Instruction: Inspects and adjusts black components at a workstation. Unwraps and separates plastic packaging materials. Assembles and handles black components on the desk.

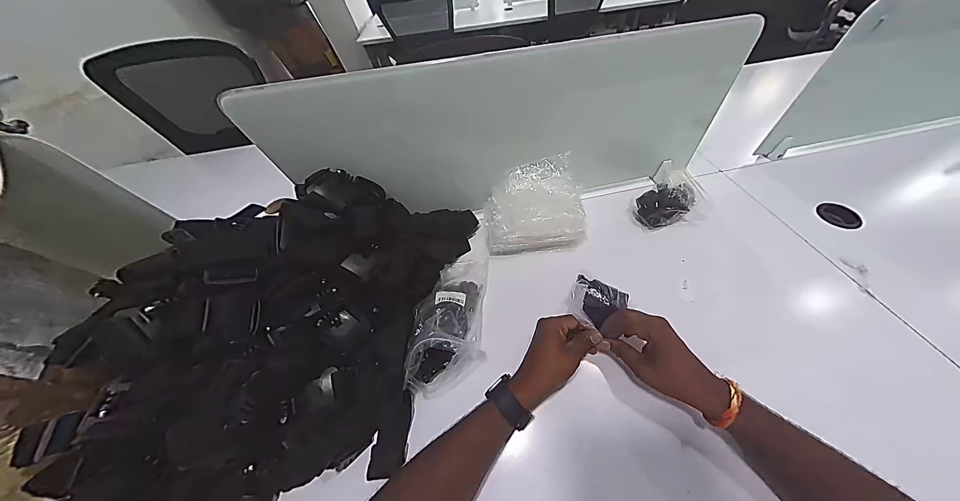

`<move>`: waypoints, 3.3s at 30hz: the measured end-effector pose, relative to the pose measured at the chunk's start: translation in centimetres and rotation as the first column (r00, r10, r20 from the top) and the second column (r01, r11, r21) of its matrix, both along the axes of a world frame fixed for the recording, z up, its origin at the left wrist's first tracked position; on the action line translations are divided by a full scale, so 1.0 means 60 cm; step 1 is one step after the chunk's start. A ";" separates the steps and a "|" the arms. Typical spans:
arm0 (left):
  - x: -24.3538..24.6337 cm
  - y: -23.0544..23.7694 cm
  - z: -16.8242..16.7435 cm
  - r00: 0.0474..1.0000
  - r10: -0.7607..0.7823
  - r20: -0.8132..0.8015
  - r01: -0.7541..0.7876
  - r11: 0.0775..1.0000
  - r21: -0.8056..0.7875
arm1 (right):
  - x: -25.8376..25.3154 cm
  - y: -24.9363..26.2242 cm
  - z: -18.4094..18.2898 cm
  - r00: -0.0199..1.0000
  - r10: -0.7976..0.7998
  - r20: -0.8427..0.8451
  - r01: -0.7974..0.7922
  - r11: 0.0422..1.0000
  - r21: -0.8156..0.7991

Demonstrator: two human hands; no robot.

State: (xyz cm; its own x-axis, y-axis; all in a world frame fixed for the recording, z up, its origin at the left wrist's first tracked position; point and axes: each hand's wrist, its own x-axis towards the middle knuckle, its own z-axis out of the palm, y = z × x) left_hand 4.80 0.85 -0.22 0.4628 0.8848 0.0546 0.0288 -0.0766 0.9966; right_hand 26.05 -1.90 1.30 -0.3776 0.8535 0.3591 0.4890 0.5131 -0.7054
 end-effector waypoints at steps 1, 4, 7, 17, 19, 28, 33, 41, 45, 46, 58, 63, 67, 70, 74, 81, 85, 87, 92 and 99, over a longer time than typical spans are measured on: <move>0.000 0.000 -0.001 1.000 -0.006 -0.004 0.006 1.000 0.018 | 0.002 0.001 0.001 0.999 0.008 -0.034 -0.009 0.999 -0.033; 0.001 0.001 0.000 0.999 -0.005 -0.043 0.009 0.996 0.087 | 0.004 0.006 0.001 0.996 0.002 -0.084 -0.007 0.998 -0.057; 0.003 -0.001 0.013 0.993 0.018 -0.118 -0.004 0.992 0.125 | 0.005 0.010 0.004 0.996 -0.010 -0.089 0.006 0.999 -0.048; -0.021 0.008 0.023 0.931 -0.020 -0.364 0.085 0.983 0.162 | 0.043 0.039 0.017 0.904 -0.240 -0.355 0.226 0.971 -0.081; -0.018 0.008 0.025 0.935 0.096 -0.341 -0.040 0.985 0.168 | 0.043 0.039 0.011 0.924 -0.228 -0.308 0.247 0.969 0.024; -0.008 0.009 -0.013 0.888 0.441 -0.129 -0.300 0.770 0.563 | 0.067 0.052 0.000 0.959 -0.276 0.067 0.270 0.959 0.083; -0.006 0.012 -0.014 0.909 0.308 -0.281 -0.174 0.892 0.416 | 0.060 0.057 -0.017 0.961 -0.183 0.208 0.215 0.966 -0.146; -0.006 0.006 -0.015 0.895 0.296 -0.335 -0.143 0.899 0.414 | 0.035 0.040 -0.010 0.989 -0.124 -0.083 0.092 0.947 -0.309; -0.009 0.008 -0.016 0.895 0.330 -0.299 -0.183 0.884 0.429 | 0.052 0.047 -0.006 0.986 -0.115 -0.119 0.072 0.946 -0.317; -0.010 0.011 -0.015 0.908 0.322 -0.267 -0.185 0.882 0.433 | 0.059 0.051 -0.005 0.987 -0.121 -0.108 0.085 0.952 -0.295; -0.011 0.009 -0.004 0.941 0.128 0.313 -0.178 0.974 0.137 | 0.142 0.081 0.033 0.835 -0.510 0.204 0.484 0.859 0.168; -0.015 0.009 -0.010 0.889 0.033 0.456 -0.101 0.987 0.127 | 0.129 0.075 0.036 0.888 -0.317 0.332 0.269 0.946 0.183; -0.016 0.017 -0.005 0.955 0.047 0.292 -0.070 0.995 0.070 | 0.094 0.062 0.007 0.993 0.108 0.047 -0.105 0.992 -0.064; -0.011 0.016 0.000 0.854 0.008 0.520 0.022 0.999 -0.050 | 0.068 0.048 0.007 0.980 0.191 0.053 -0.177 0.963 -0.205; -0.030 0.023 0.005 0.708 0.141 0.692 0.063 0.963 -0.261 | 0.090 0.054 0.026 0.973 -0.172 0.156 0.197 0.966 -0.169; -0.052 0.047 0.037 0.976 -0.131 0.174 0.182 0.928 -0.325 | 0.110 0.071 0.026 0.861 -0.395 -0.322 0.262 0.885 -0.384; -0.049 0.047 0.057 0.983 0.086 -0.163 -0.060 0.985 0.161 | 0.086 0.057 0.038 0.843 -0.360 -0.399 0.219 0.908 -0.357; -0.044 0.053 0.057 0.944 0.267 -0.193 -0.182 0.911 0.370 | 0.073 0.051 0.039 0.834 -0.310 -0.457 0.161 0.928 -0.337; -0.020 0.057 0.049 0.983 0.181 -0.045 -0.168 0.963 0.209 | 0.044 0.037 0.037 0.819 -0.174 -0.546 0.012 0.958 -0.288; -0.022 0.066 0.039 0.892 0.405 0.200 -0.430 0.897 0.102 | 0.060 0.044 0.022 0.817 -0.156 -0.555 0.052 0.979 -0.197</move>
